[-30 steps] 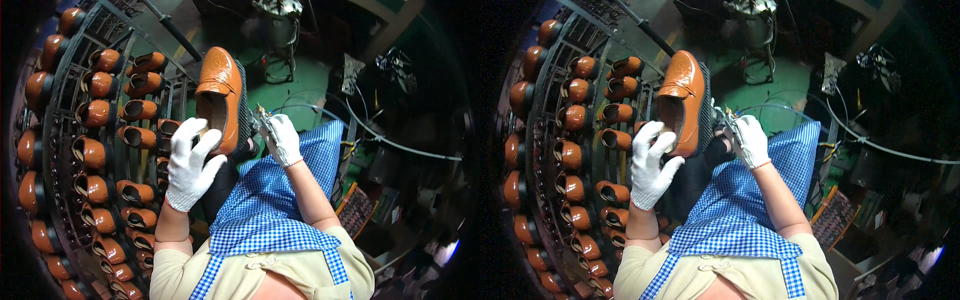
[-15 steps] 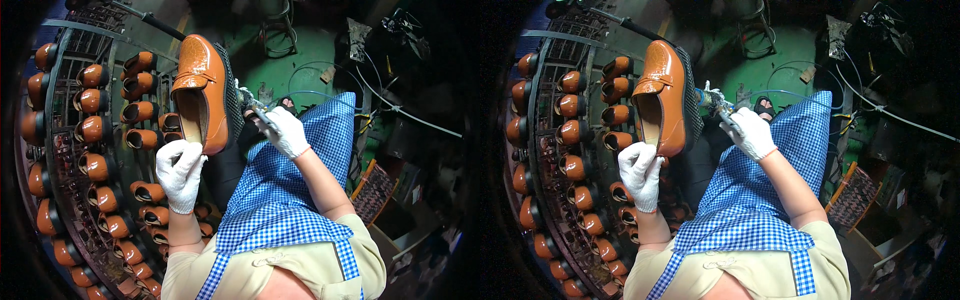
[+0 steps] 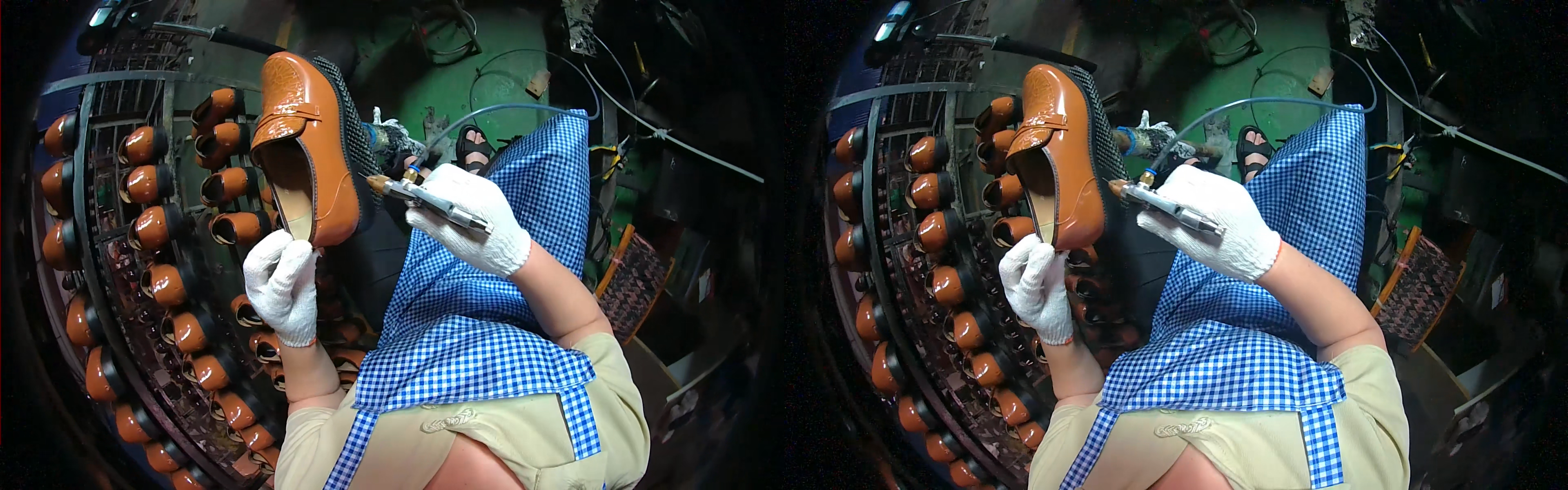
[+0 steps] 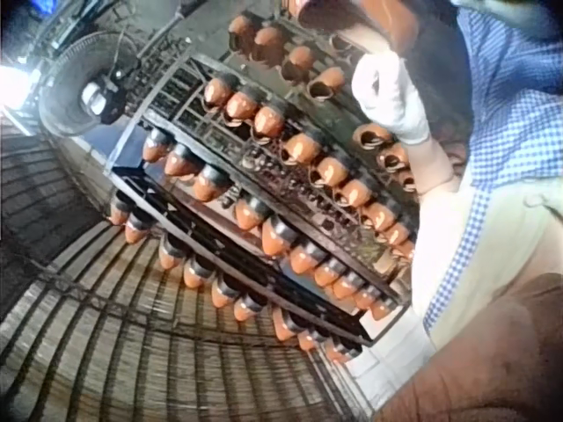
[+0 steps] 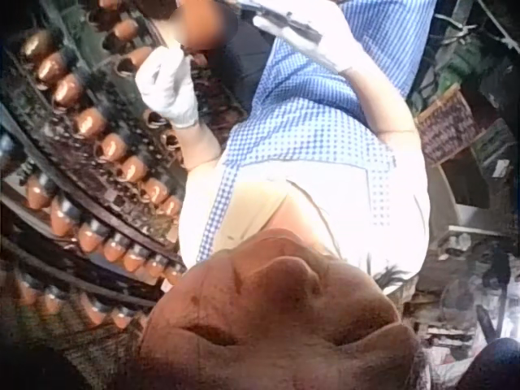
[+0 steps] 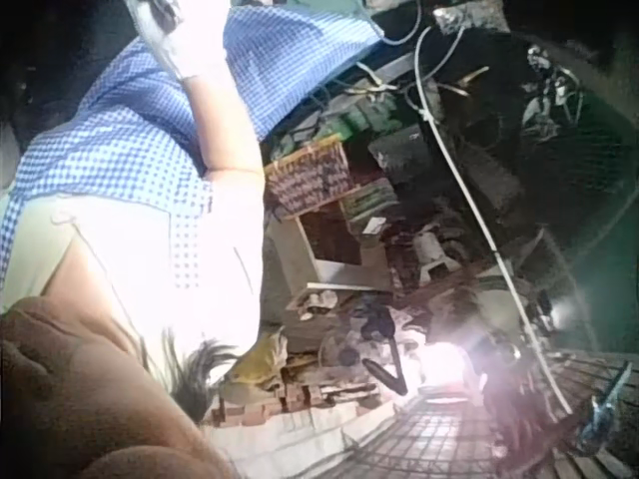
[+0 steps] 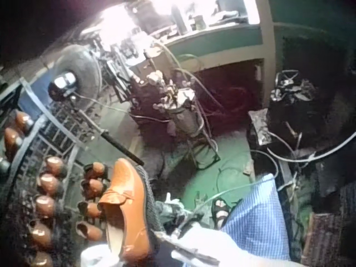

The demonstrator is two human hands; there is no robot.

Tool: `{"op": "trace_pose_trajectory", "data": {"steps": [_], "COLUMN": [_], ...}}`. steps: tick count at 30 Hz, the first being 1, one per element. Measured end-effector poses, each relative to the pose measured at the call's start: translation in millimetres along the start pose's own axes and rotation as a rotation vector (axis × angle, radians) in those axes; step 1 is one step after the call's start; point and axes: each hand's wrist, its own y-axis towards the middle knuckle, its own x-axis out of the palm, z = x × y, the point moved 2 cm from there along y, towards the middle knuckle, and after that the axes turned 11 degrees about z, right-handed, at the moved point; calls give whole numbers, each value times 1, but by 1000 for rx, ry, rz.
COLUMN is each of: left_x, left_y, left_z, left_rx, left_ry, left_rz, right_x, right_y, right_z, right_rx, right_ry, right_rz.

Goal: The person sits and uses a spray gun to apply a glossy finish to brown leather shoes. They pick up each shoe from a rotating rack, spray the exterior surfaces, and return the shoe to the rack, repeating this process for multiple units.

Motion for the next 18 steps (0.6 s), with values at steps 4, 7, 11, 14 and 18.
{"op": "trace_pose_trajectory", "data": {"steps": [4,7,11,14,18], "left_x": [-2,-3,-5,-5,-5], "left_y": [2,3,2,2,4], "left_z": [-2,-1,-2,-1,-3], "left_rx": [17,25,16,18,56], "left_ry": [15,16,5,-8,-33], "left_rz": [-24,-28,-37,-38,-32], "right_x": [4,7,9,9,12], "right_y": [2,1,2,4,3], "right_z": [2,4,3,2,0], "right_rx": [22,47,12,14,24], "right_ry": [-16,30,-3,5,-31], "right_rz": [0,23,17,6,19]}}
